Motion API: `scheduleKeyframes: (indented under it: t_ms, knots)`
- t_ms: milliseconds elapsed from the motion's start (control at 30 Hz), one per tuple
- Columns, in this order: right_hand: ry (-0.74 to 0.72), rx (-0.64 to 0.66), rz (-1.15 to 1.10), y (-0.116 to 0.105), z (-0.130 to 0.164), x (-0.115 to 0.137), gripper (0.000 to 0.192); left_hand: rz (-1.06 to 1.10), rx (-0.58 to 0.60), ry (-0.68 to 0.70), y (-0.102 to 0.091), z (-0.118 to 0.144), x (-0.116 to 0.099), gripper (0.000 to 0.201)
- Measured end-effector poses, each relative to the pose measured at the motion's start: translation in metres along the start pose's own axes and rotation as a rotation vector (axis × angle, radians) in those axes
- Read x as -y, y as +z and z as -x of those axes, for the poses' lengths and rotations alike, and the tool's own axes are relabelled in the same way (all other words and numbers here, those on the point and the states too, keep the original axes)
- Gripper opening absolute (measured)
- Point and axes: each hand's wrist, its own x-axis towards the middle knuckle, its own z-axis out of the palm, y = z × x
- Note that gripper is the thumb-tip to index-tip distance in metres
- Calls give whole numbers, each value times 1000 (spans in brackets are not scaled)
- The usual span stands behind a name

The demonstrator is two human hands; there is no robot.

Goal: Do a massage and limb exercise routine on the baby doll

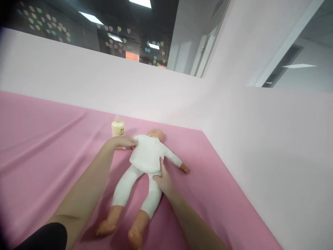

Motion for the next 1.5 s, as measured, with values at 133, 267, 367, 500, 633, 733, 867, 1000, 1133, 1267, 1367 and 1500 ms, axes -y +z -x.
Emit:
scheduleKeyframes:
  t_ms: [133, 267, 367, 500, 633, 733, 867, 1000, 1133, 1267, 1367, 1500]
  knots:
    - [79, 85, -58, -4, 6, 10, 85, 138, -250, 46, -26, 4, 22, 40]
    - [109, 135, -46, -9, 9, 15, 85, 79, -662, 76, -30, -2, 47, 47]
    - [85, 161, -44, -14, 8, 16, 84, 36, -646, -22, -25, -11, 63, 51]
    - [66, 176, -64, -19, 6, 14, 85, 8, -604, -50, -21, -18, 70, 54]
    - [78, 151, -66, -16, 5, 9, 85, -3, -640, -82, -22, -16, 66, 55]
    - [73, 69, 7, -9, 8, 8, 80, -34, -607, -106, -23, -12, 63, 56]
    - [-95, -19, 266, -4, 11, 9, 72, -78, -575, -142, -23, -9, 48, 62]
    - [-293, 111, 440, -7, 11, 9, 69, -114, -510, -2, -8, -12, 8, 65]
    - [-328, 189, 470, -11, 11, 10, 67, -175, -367, 181, 41, -19, -35, 61]
    - [-348, 192, 488, -9, 10, 10, 60, -304, -366, 297, 100, -20, -51, 59]
    - [-350, 180, 477, -6, 8, 8, 58, -345, -431, 349, 123, -18, -48, 53]
    - [-327, 171, 508, 0, 7, 4, 60, -323, -401, 346, 128, -9, -41, 52]
